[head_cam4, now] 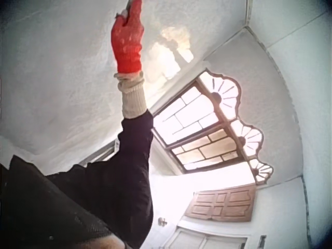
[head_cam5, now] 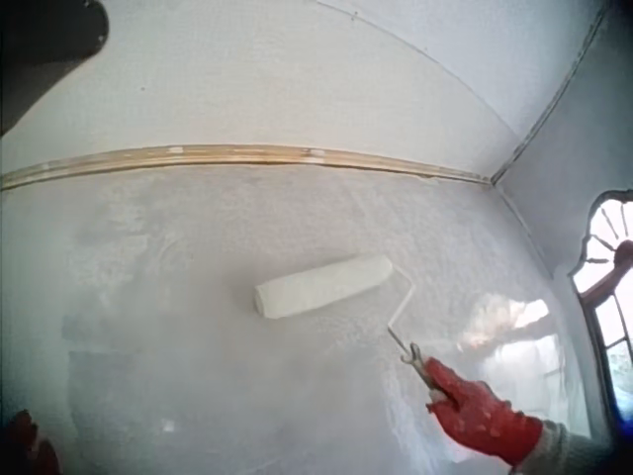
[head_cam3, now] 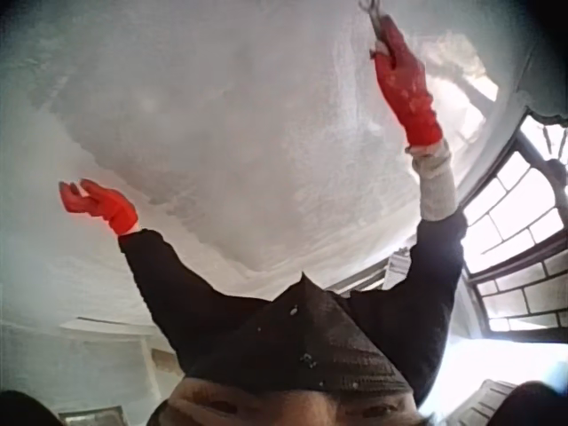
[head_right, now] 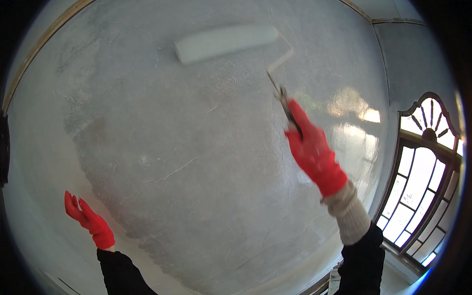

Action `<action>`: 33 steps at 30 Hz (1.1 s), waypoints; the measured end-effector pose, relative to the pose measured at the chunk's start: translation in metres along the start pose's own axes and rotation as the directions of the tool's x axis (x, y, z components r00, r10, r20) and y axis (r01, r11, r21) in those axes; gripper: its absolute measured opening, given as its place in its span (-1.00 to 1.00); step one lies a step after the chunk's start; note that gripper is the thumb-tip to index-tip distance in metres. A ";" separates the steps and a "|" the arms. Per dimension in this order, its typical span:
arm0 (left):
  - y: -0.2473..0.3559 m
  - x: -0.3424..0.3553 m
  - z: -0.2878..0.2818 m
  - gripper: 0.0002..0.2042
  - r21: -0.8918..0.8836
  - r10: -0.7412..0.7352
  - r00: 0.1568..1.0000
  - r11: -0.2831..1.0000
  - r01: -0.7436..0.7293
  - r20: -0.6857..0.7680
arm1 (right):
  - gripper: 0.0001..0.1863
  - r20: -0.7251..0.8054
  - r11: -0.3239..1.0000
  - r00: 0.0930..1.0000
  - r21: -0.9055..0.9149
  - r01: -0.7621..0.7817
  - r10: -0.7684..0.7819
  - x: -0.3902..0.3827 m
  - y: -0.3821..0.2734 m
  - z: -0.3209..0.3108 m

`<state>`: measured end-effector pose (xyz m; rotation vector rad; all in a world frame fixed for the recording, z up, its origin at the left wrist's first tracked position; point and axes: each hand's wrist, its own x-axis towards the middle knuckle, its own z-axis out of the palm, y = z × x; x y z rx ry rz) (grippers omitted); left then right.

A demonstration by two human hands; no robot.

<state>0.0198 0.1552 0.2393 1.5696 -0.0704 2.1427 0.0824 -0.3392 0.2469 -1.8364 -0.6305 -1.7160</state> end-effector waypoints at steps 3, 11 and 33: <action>-0.023 0.003 0.012 -0.58 0.118 0.042 0.999 0.992 -0.041 -0.009 | -0.47 0.116 0.972 0.970 0.067 -0.224 0.215 0.091 -0.023 -0.004; -0.029 -0.006 0.023 -0.55 0.115 0.112 0.994 0.987 -0.113 0.016 | -0.50 -0.048 0.999 0.998 -0.023 -0.048 0.047 0.154 -0.024 0.027; -0.036 -0.007 0.024 -0.56 0.105 0.161 0.983 0.980 -0.170 0.092 | -0.39 0.121 0.923 0.935 0.159 -0.351 0.334 -0.069 -0.017 0.031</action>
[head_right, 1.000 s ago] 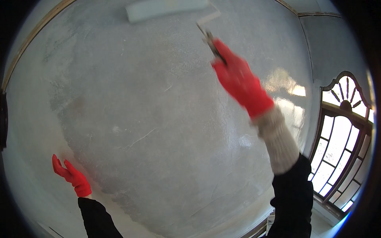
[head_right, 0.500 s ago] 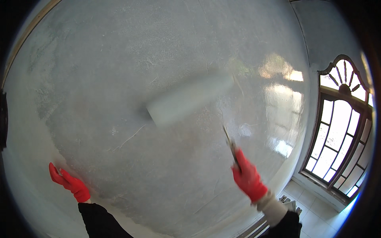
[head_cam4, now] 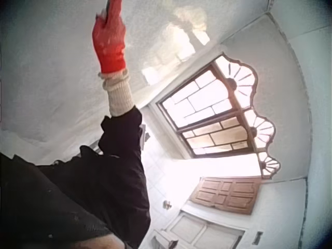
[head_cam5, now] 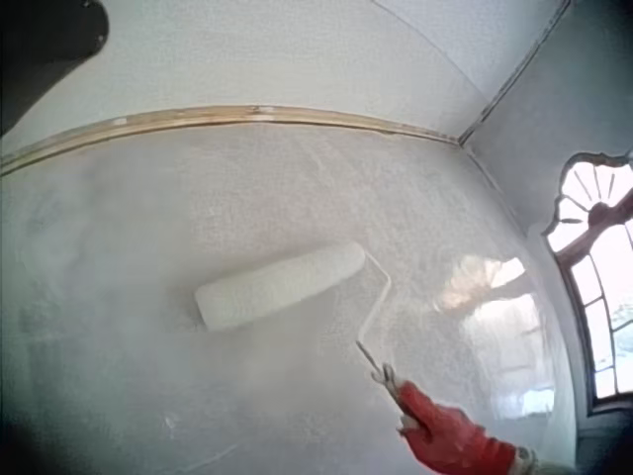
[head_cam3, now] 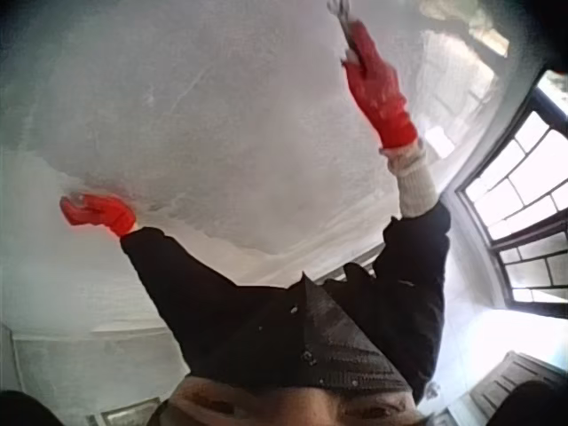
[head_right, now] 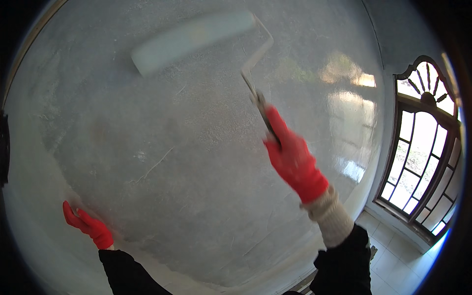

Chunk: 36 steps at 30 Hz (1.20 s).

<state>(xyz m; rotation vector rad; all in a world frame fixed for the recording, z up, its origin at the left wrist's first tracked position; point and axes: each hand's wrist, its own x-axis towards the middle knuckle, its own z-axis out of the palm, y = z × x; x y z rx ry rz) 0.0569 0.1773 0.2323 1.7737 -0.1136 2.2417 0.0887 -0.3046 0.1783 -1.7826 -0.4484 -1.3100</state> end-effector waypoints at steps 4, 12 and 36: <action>0.003 0.001 -0.002 -0.56 -0.038 -0.014 0.999 0.999 0.013 -0.032 | -0.38 0.092 0.995 0.993 -0.070 -0.074 0.080 -0.152 0.045 -0.009; 0.013 0.003 -0.006 -0.58 0.035 0.057 0.998 0.998 -0.057 0.015 | -0.38 0.014 0.996 0.999 0.073 -0.051 0.050 -0.058 -0.002 -0.020; 0.001 -0.002 -0.009 -0.56 0.146 0.354 0.929 0.919 -0.367 0.110 | -0.50 -0.051 0.992 0.992 -0.058 0.115 -0.118 0.238 -0.114 -0.014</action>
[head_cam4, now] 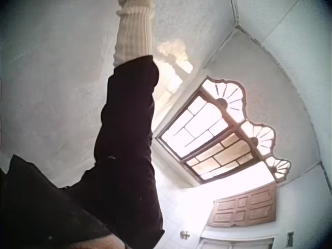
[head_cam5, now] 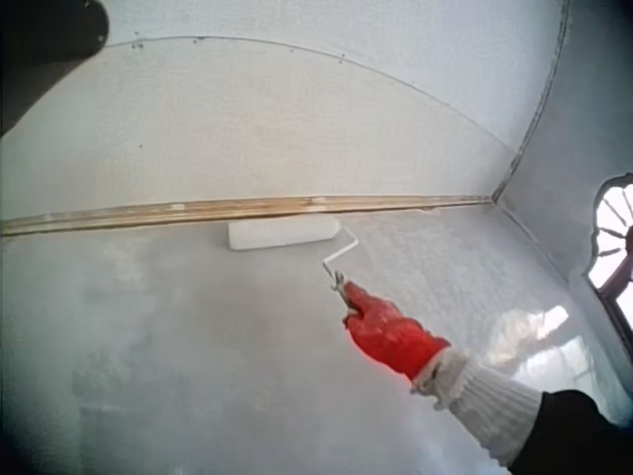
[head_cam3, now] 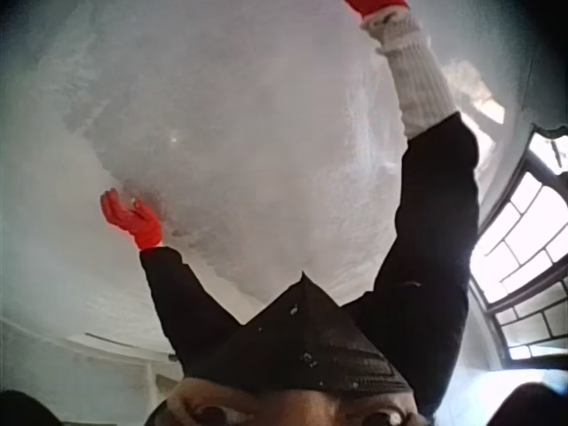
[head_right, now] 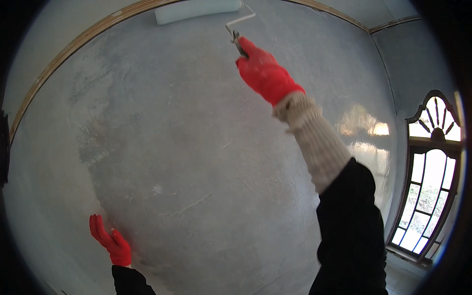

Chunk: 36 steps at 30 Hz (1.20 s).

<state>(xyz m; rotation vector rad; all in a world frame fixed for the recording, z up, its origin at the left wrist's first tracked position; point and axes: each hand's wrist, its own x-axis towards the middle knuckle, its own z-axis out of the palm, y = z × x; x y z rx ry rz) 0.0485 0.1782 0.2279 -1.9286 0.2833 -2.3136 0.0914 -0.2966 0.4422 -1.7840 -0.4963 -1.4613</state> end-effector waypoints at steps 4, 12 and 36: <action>0.000 -0.005 -0.009 -0.57 0.027 0.032 0.999 0.999 -0.033 0.030 | -0.58 0.048 0.995 0.995 -0.056 -0.080 0.083 -0.015 0.002 0.008; 0.021 0.036 0.004 -0.61 -0.123 0.336 0.942 0.934 -0.336 -0.020 | -0.51 -0.008 1.000 1.000 -0.021 -0.005 0.005 0.002 -0.016 -0.001; 0.000 0.039 0.011 -0.56 -0.113 0.284 0.956 0.950 -0.290 -0.069 | -0.62 0.111 0.985 0.993 -0.159 0.066 -0.048 0.040 -0.043 -0.034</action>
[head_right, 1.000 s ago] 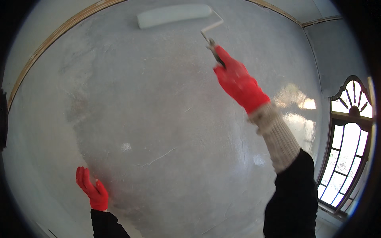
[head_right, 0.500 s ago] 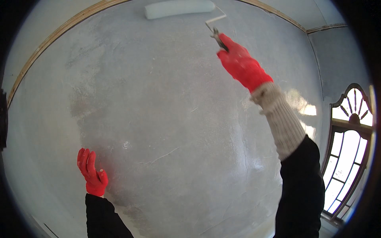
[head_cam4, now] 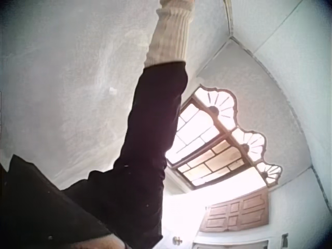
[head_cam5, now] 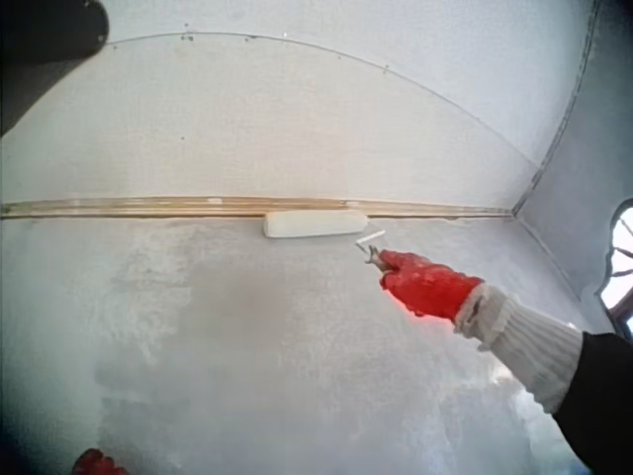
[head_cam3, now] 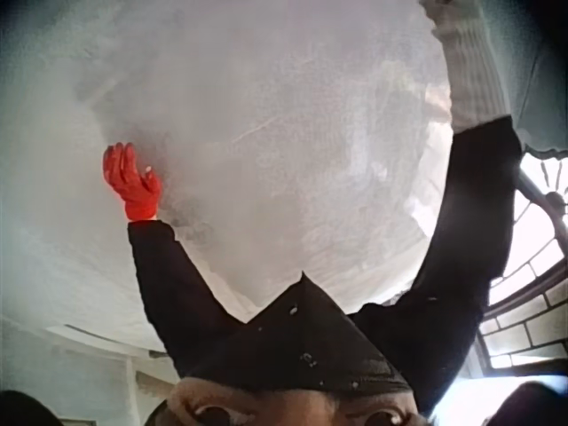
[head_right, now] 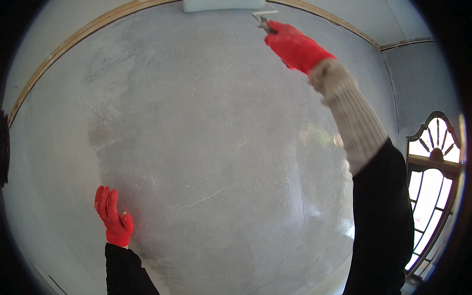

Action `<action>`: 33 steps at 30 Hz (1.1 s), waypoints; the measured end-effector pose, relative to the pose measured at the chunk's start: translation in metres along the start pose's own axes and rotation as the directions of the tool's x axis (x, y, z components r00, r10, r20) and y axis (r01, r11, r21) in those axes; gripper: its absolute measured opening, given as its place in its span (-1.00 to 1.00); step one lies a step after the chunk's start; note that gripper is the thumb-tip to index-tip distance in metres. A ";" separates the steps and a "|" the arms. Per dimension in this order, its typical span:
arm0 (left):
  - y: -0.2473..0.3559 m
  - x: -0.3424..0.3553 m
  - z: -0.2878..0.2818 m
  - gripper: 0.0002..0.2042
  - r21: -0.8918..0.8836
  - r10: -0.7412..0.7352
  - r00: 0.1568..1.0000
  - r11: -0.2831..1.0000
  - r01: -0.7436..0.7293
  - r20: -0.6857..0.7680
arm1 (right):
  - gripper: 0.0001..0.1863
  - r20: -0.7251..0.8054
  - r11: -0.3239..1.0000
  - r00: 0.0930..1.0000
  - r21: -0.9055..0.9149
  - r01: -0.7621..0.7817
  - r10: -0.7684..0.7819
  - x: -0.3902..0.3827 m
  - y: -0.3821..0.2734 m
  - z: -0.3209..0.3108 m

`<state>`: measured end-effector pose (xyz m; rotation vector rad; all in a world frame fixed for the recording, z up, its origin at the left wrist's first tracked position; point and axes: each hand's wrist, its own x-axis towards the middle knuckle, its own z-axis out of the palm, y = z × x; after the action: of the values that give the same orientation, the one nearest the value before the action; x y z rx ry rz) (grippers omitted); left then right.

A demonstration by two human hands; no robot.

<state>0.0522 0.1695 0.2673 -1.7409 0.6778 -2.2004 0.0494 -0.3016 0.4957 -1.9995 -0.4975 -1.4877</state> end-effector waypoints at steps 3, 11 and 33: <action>0.003 0.002 0.007 -0.56 0.008 -0.007 1.000 1.000 0.007 0.000 | -0.60 0.019 1.000 1.000 0.027 0.012 -0.013 0.028 -0.007 -0.003; -0.001 -0.002 0.002 -0.56 0.002 0.029 1.000 1.000 -0.029 -0.005 | -0.47 -0.008 0.990 0.991 0.045 -0.132 0.132 -0.058 0.025 0.014; 0.004 0.005 0.006 -0.56 0.073 0.069 0.995 0.994 -0.075 0.078 | -0.31 0.243 0.879 0.868 0.099 -0.466 0.433 -0.532 0.123 0.063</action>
<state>0.0562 0.1621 0.2708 -1.7245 0.6212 -2.0740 0.0085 -0.3263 -0.0523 -1.9872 -0.1970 -0.9244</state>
